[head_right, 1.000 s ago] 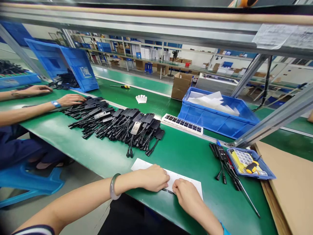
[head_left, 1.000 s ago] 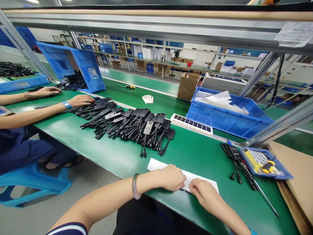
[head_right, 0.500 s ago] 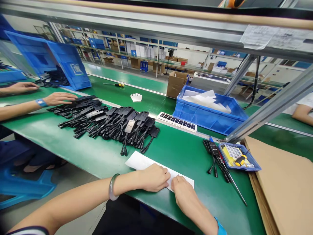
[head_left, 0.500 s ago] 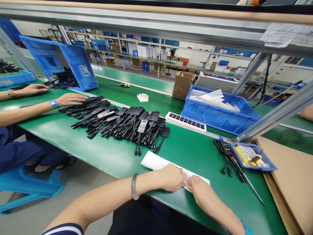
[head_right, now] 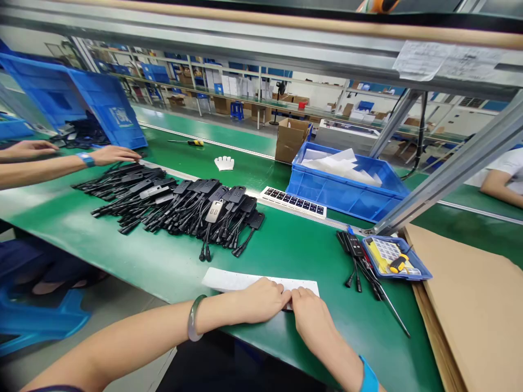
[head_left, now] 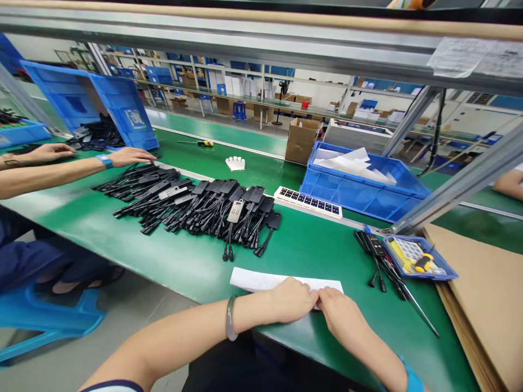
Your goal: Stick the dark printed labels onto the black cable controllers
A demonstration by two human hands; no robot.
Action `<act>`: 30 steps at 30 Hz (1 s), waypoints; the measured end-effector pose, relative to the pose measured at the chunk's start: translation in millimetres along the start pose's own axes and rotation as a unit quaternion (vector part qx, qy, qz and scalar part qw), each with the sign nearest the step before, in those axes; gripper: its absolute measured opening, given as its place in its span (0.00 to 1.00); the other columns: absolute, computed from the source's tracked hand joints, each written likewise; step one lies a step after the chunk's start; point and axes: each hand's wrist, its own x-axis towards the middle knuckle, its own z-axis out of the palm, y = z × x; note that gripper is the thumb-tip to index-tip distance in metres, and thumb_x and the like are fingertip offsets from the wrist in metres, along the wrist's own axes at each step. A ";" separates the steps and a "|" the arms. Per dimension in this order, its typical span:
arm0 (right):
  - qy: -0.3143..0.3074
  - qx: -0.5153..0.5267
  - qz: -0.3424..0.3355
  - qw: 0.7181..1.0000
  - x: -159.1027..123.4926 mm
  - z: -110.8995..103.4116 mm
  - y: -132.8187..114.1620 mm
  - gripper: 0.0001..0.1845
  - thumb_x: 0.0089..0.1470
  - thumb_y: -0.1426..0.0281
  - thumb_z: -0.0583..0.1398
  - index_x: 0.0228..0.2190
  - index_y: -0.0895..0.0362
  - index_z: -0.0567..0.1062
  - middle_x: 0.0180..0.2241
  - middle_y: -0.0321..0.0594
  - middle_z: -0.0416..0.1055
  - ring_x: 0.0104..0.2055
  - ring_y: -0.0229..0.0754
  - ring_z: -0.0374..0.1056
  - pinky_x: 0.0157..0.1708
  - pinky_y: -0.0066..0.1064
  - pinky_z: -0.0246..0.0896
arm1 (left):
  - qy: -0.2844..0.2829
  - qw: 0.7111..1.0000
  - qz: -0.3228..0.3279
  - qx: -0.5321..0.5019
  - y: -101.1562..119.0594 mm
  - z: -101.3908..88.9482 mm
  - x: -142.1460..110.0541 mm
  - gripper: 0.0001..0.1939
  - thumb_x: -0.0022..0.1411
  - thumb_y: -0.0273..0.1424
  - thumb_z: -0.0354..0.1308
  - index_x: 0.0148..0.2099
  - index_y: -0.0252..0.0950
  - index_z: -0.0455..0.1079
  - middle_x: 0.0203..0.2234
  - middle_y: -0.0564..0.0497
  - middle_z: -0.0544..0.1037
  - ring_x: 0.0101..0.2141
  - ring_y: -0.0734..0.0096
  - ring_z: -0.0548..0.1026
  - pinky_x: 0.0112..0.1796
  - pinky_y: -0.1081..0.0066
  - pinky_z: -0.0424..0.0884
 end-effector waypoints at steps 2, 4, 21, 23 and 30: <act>0.011 -0.010 0.017 1.000 -1.0 4.0 -2.0 0.15 0.55 0.81 0.46 0.31 0.60 0.70 0.33 0.51 0.72 0.36 0.49 0.68 0.34 0.34 0.55 | 0.013 1.000 -0.003 0.000 0.2 2.1 -2.1 0.07 0.65 0.25 0.47 0.42 0.30 0.66 0.34 0.43 0.76 0.33 0.60 0.75 0.30 0.66 0.68; 0.002 0.019 0.004 1.000 -2.5 4.0 -1.7 0.13 0.58 0.78 0.46 0.31 0.58 0.69 0.31 0.46 0.73 0.34 0.46 0.68 0.33 0.32 0.55 | 0.022 1.000 -0.011 -0.006 -1.0 1.7 -2.9 0.10 0.67 0.31 0.47 0.42 0.31 0.65 0.35 0.43 0.75 0.35 0.60 0.75 0.32 0.66 0.69; -0.001 0.054 -0.055 0.997 -11.4 -12.2 23.4 0.14 0.58 0.76 0.46 0.28 0.58 0.69 0.29 0.42 0.70 0.30 0.42 0.65 0.31 0.30 0.50 | -0.051 0.998 0.027 -0.024 -5.7 -11.0 12.2 0.09 0.63 0.31 0.48 0.39 0.32 0.68 0.28 0.44 0.78 0.28 0.56 0.77 0.23 0.66 0.67; -0.029 0.102 -0.085 0.991 -11.1 -18.1 25.4 0.12 0.57 0.75 0.48 0.27 0.56 0.69 0.26 0.38 0.69 0.29 0.39 0.63 0.30 0.28 0.50 | -0.060 0.998 0.028 -0.025 -4.8 -13.7 12.1 0.10 0.64 0.32 0.48 0.37 0.33 0.69 0.28 0.45 0.78 0.28 0.56 0.78 0.24 0.67 0.67; -0.085 0.203 -0.081 0.972 -5.9 -27.1 23.8 0.08 0.48 0.77 0.55 0.23 0.57 0.72 0.19 0.31 0.66 0.23 0.34 0.58 0.25 0.23 0.48 | -0.056 0.998 0.028 -0.011 4.5 -10.9 13.5 0.15 0.65 0.39 0.47 0.40 0.31 0.68 0.26 0.44 0.78 0.26 0.56 0.77 0.24 0.66 0.68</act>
